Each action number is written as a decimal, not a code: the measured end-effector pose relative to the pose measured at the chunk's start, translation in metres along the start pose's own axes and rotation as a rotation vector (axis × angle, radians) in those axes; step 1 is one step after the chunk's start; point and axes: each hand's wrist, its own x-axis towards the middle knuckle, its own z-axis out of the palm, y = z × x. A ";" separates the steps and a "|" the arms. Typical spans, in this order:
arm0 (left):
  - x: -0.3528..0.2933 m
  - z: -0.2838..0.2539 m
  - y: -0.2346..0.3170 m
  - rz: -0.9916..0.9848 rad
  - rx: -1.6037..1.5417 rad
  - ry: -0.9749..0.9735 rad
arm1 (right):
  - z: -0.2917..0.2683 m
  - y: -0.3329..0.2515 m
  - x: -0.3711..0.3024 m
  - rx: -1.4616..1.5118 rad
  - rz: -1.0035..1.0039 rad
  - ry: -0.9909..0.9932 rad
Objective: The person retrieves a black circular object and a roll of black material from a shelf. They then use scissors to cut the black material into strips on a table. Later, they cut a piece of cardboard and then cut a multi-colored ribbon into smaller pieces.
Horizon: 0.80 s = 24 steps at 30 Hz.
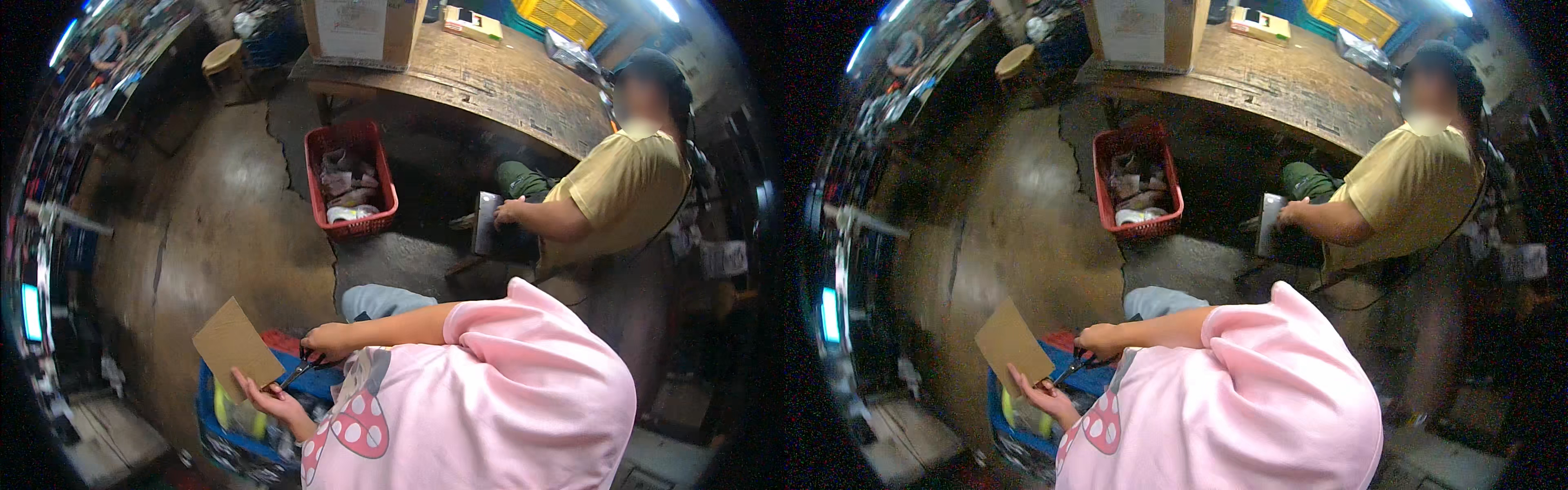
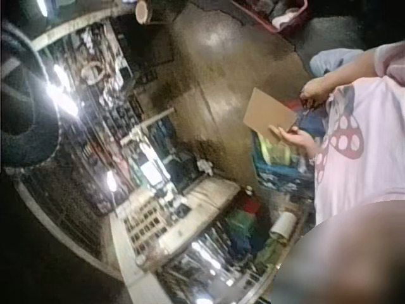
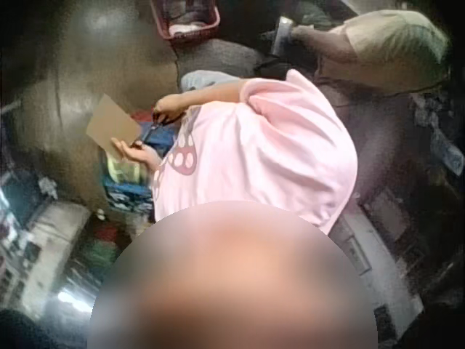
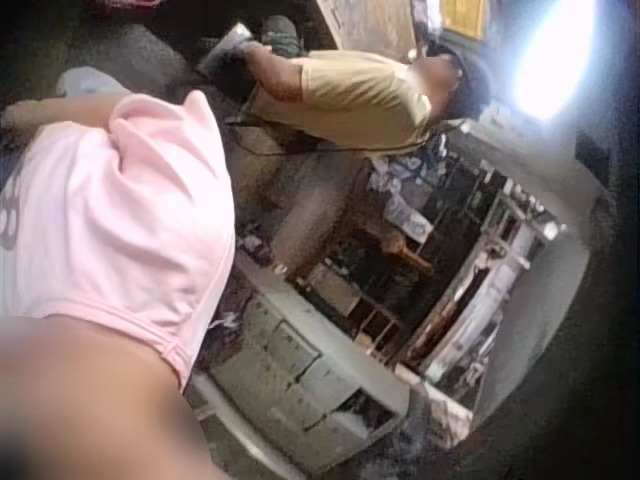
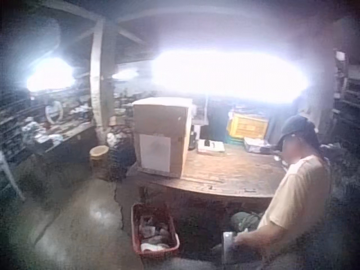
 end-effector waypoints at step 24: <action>0.777 0.207 0.037 -0.123 -0.116 0.487 | -0.503 0.191 0.696 -0.101 -0.071 -0.332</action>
